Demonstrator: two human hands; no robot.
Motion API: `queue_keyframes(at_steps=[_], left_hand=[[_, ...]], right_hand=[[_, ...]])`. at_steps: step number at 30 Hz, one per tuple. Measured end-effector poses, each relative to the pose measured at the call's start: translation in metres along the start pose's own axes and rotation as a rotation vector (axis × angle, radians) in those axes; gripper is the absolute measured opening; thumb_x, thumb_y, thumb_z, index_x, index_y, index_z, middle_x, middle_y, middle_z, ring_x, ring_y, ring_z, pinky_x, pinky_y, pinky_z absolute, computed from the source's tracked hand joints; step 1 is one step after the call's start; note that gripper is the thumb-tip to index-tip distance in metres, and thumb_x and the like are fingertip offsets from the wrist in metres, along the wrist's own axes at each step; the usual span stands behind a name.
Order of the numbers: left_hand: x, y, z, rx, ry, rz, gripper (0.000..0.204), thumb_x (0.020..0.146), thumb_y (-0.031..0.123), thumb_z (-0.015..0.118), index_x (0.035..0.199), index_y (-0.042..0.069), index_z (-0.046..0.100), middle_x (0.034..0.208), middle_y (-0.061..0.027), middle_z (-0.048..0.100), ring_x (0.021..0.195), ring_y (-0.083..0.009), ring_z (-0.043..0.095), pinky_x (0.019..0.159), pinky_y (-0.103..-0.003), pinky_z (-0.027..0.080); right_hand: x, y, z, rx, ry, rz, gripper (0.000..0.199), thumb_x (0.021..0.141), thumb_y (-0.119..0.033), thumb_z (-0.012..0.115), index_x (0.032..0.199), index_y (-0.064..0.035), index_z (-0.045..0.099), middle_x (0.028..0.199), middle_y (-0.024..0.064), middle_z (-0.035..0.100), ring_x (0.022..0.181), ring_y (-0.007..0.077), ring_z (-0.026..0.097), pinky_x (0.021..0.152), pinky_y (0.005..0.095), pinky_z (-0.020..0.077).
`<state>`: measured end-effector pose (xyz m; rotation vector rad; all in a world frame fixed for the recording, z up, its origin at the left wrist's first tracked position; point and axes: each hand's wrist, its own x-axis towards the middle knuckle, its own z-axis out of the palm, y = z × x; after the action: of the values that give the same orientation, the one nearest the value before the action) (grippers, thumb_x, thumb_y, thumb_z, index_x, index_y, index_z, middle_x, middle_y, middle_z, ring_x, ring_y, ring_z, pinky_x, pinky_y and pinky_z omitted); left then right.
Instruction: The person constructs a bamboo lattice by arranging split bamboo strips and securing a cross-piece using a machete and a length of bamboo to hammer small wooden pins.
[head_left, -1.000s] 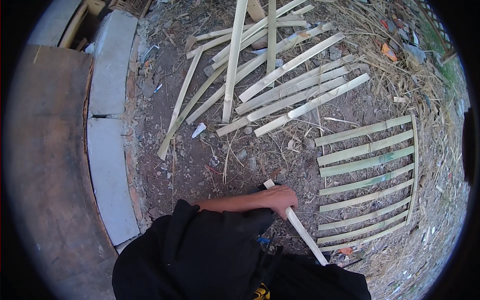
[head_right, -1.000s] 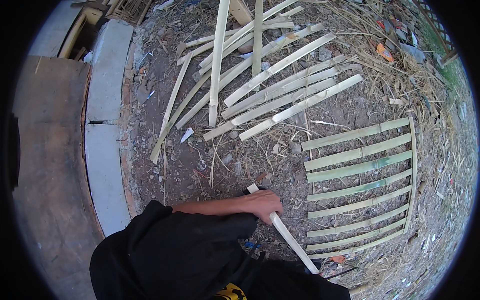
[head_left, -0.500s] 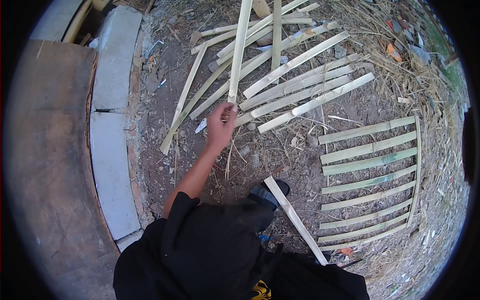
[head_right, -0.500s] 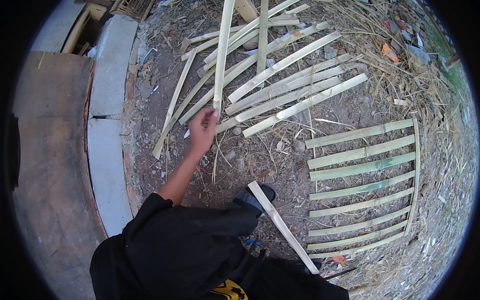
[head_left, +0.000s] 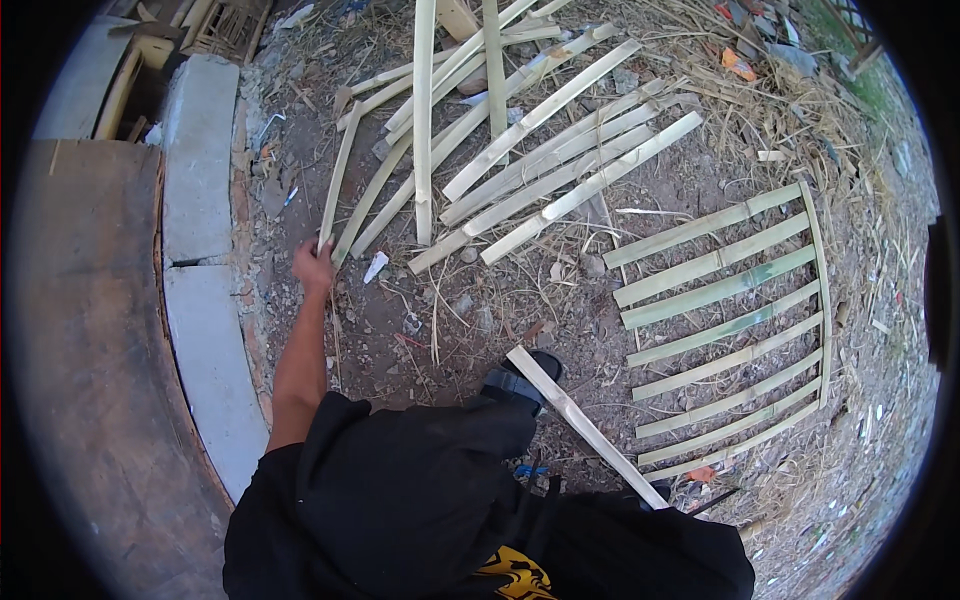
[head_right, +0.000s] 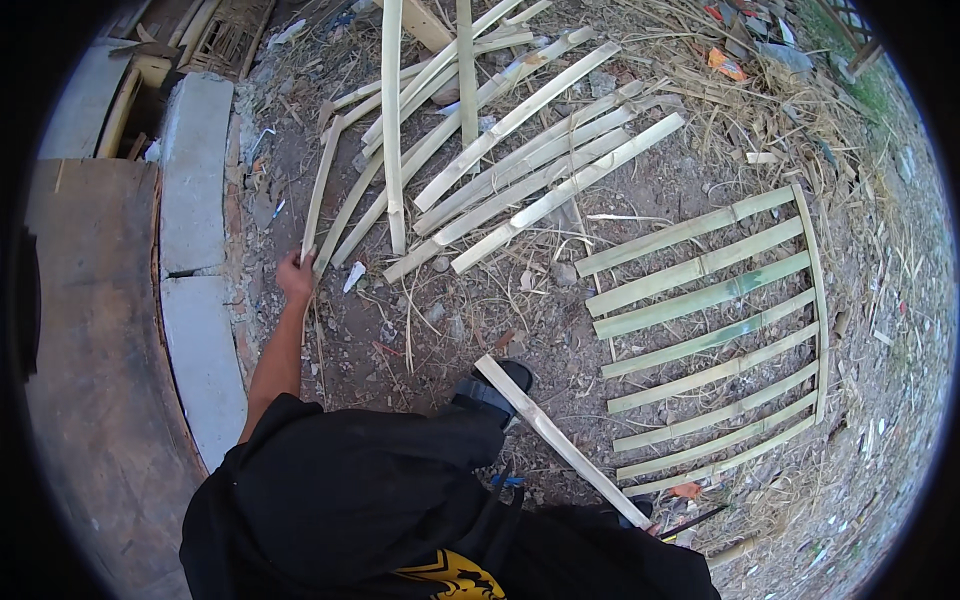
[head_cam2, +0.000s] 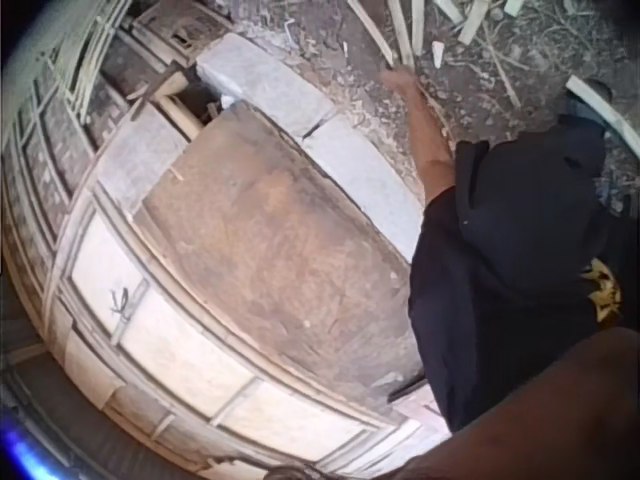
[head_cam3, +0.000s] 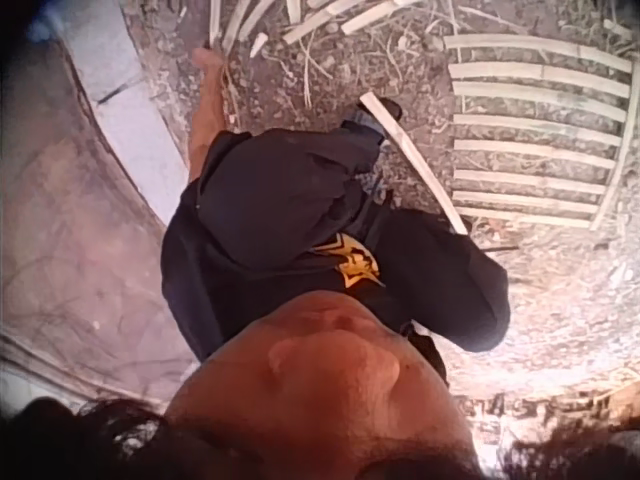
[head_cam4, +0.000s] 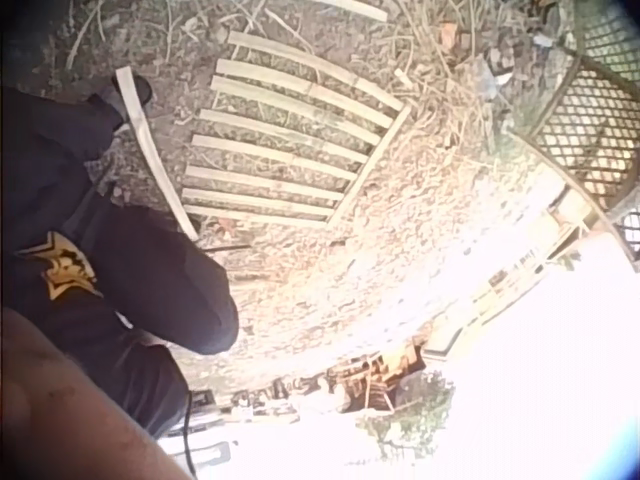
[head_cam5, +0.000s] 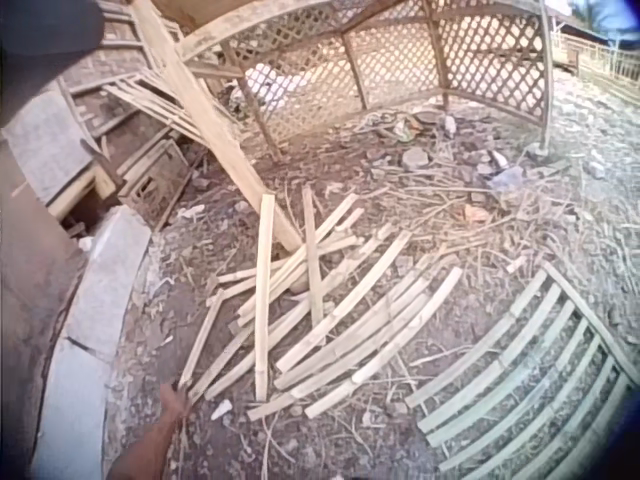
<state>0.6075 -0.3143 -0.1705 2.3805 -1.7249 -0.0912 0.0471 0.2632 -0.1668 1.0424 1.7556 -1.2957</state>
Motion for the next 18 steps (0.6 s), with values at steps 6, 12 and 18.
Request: queue_keyframes(at_steps=[6, 12, 18], left_hand=[[0.028, -0.015, -0.035, -0.132, 0.477, 0.185, 0.030, 0.084, 0.025, 0.067, 0.093, -0.003, 0.058, 0.083, -0.0141, 0.053, 0.065, -0.0260, 0.055, 0.060, -0.038, 0.044], [-0.012, 0.073, -0.088, -0.616, 0.446, 0.103, 0.030, 0.091, 0.021, 0.060, 0.106, -0.003, 0.050, 0.074, -0.0082, 0.055, 0.055, -0.0114, 0.053, 0.051, -0.025, 0.043], [-0.085, 0.177, -0.089, -0.836, -0.220, 0.291, 0.024, 0.091, 0.015, 0.059, 0.106, -0.002, 0.050, 0.065, -0.0051, 0.057, 0.055, -0.0083, 0.054, 0.050, -0.021, 0.041]], right_hand=[[-0.031, -0.028, -0.016, 0.095, -0.171, -0.059, 0.054, 0.092, -0.050, 0.048, 0.053, -0.0167, 0.034, 0.043, -0.0023, 0.027, 0.034, 0.0133, 0.027, 0.037, 0.0288, 0.0256], [-0.094, -0.088, 0.077, 0.147, -0.184, -0.308, 0.028, 0.096, -0.035, 0.048, 0.077, -0.0149, 0.045, 0.048, -0.0064, 0.027, 0.036, 0.0059, 0.026, 0.037, 0.0223, 0.0246], [-0.084, -0.091, 0.112, 0.244, -0.369, -0.248, 0.027, 0.098, -0.032, 0.046, 0.079, -0.0133, 0.046, 0.049, -0.0064, 0.027, 0.037, 0.0056, 0.025, 0.037, 0.0210, 0.0256]])
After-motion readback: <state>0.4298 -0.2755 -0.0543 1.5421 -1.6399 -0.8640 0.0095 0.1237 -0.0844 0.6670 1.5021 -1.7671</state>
